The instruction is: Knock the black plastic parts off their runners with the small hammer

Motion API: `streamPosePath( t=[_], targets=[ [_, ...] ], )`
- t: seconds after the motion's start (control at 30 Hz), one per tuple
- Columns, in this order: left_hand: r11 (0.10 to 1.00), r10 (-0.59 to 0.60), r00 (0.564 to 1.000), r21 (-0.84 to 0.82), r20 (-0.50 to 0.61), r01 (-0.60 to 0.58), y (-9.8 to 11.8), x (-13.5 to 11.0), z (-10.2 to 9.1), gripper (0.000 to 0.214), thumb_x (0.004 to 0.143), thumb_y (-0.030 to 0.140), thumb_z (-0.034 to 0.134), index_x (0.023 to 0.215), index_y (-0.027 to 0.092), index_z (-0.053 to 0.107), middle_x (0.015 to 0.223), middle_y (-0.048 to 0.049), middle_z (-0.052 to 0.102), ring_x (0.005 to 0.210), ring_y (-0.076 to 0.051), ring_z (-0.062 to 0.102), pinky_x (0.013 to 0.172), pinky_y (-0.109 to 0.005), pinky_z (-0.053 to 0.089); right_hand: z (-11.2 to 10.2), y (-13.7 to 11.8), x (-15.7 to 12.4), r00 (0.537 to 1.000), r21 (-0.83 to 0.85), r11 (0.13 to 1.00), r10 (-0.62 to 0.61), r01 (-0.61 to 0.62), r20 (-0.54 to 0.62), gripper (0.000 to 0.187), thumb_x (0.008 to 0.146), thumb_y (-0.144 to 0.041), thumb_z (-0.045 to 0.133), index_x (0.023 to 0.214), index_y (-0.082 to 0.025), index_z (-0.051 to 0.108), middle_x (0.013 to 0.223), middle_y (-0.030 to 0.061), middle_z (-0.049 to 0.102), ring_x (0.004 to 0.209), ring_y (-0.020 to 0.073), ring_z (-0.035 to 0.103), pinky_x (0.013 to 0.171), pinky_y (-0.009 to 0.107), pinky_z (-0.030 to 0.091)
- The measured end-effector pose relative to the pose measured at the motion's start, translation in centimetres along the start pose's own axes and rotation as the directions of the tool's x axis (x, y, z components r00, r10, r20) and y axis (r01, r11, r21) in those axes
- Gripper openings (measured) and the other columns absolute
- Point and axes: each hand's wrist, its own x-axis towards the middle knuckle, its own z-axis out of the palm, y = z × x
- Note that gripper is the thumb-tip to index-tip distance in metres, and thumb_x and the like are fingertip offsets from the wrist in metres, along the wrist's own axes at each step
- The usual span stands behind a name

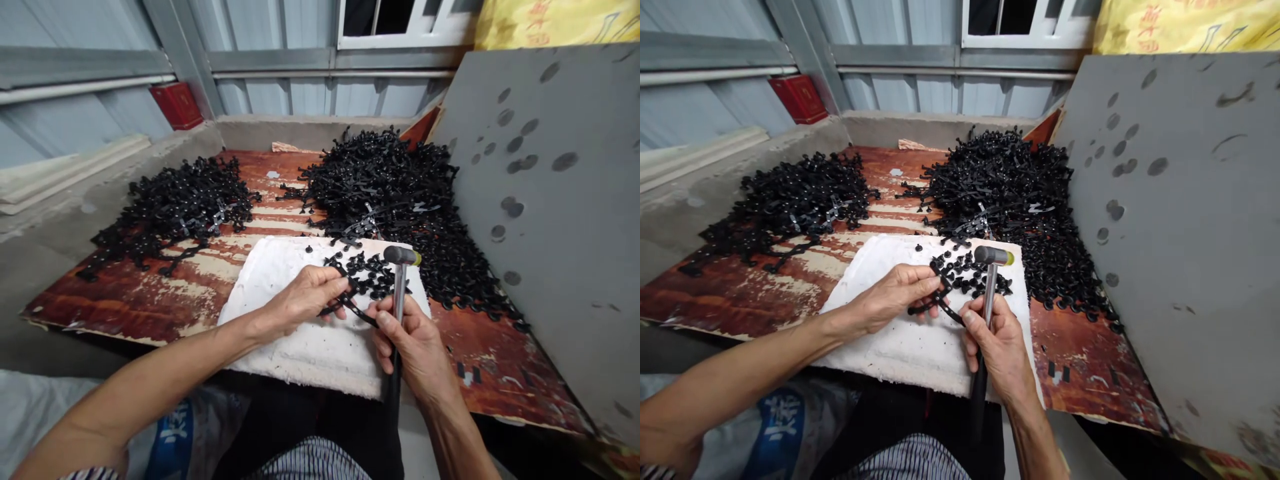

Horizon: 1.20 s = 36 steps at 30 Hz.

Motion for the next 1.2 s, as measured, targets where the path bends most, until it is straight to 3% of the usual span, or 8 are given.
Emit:
streamPosePath(
  t=[0.1, 0.27, 0.43, 0.63, 0.77, 1.0, 1.2],
  targets=[
    [0.998, -0.041, 0.999, 0.057, -0.015, 0.041, 0.2, 0.0, -1.7, 0.03, 0.082, 0.041, 0.063, 0.072, 0.013, 0.059, 0.055, -0.0018, 0.059, 0.044, -0.009, 0.052, 0.038, -0.017, 0.037, -0.1, 0.0, 0.0, 1.0, 0.013, 1.0, -0.023, 0.023, -0.015, 0.032, 0.076, -0.045, 0.076, 0.082, -0.021, 0.056, 0.076, -0.0029, 0.064, 0.038, 0.0033, 0.043, 0.028, 0.014, 0.037],
    [0.984, -0.15, 0.989, 0.095, -0.018, 0.151, 0.1, -0.1, -3.6, 0.028, 0.088, 0.027, 0.057, 0.064, 0.013, 0.057, 0.044, 0.0029, 0.049, 0.033, -0.003, 0.037, 0.033, -0.014, 0.023, -0.1, -0.2, 0.0, 0.999, 0.039, 0.999, -0.026, 0.027, -0.03, 0.032, 0.074, -0.044, 0.077, 0.08, -0.022, 0.054, 0.071, -0.0048, 0.061, 0.038, 0.0035, 0.04, 0.027, 0.014, 0.036],
    [0.979, -0.175, 0.985, 0.104, -0.005, 0.174, -0.5, 0.3, -4.0, 0.028, 0.089, 0.023, 0.057, 0.064, 0.011, 0.058, 0.05, 0.0, 0.055, 0.032, -0.001, 0.036, 0.033, -0.014, 0.021, -0.1, -0.2, 0.0, 0.999, 0.035, 0.999, -0.021, 0.022, -0.03, 0.03, 0.075, -0.042, 0.077, 0.08, -0.022, 0.056, 0.069, -0.0045, 0.06, 0.038, 0.0035, 0.04, 0.028, 0.014, 0.037],
    [0.975, -0.202, 0.976, 0.078, -0.081, 0.208, -0.3, 1.3, -4.6, 0.029, 0.091, 0.015, 0.052, 0.062, 0.013, 0.056, 0.038, 0.0052, 0.043, 0.028, -0.002, 0.033, 0.031, -0.013, 0.017, -0.1, -0.2, 0.0, 0.999, 0.025, 0.999, -0.027, 0.028, -0.047, 0.027, 0.076, -0.041, 0.077, 0.08, -0.022, 0.057, 0.069, -0.004, 0.06, 0.038, 0.0038, 0.04, 0.028, 0.014, 0.036],
    [0.97, -0.232, 0.97, 0.057, -0.076, 0.236, -0.4, 1.8, -4.8, 0.03, 0.091, 0.015, 0.053, 0.061, 0.013, 0.056, 0.038, 0.005, 0.043, 0.027, -0.003, 0.033, 0.029, -0.014, 0.015, 0.0, -0.3, 0.0, 0.999, 0.031, 0.999, -0.025, 0.026, -0.038, 0.026, 0.076, -0.041, 0.077, 0.079, -0.023, 0.059, 0.068, -0.0043, 0.059, 0.038, 0.004, 0.04, 0.028, 0.014, 0.037],
    [0.971, -0.237, 0.97, 0.013, -0.049, 0.238, -0.7, 2.1, -4.8, 0.028, 0.087, 0.019, 0.061, 0.06, 0.013, 0.056, 0.041, 0.0034, 0.047, 0.028, -0.003, 0.035, 0.028, -0.014, 0.016, -0.1, -0.2, 0.0, 0.999, 0.017, 1.0, -0.015, 0.016, -0.048, 0.027, 0.075, -0.042, 0.077, 0.079, -0.023, 0.059, 0.068, -0.0038, 0.059, 0.038, 0.0041, 0.04, 0.028, 0.014, 0.036],
    [0.969, -0.246, 0.966, 0.013, -0.073, 0.248, -0.7, 2.2, -4.7, 0.031, 0.091, 0.013, 0.053, 0.06, 0.012, 0.055, 0.045, 0.001, 0.052, 0.027, -0.002, 0.035, 0.028, -0.013, 0.015, -0.1, -0.2, 0.1, 0.999, 0.027, 0.999, -0.018, 0.019, -0.045, 0.026, 0.075, -0.041, 0.077, 0.08, -0.023, 0.059, 0.067, -0.004, 0.06, 0.038, 0.004, 0.04, 0.028, 0.014, 0.036]
  ],
)
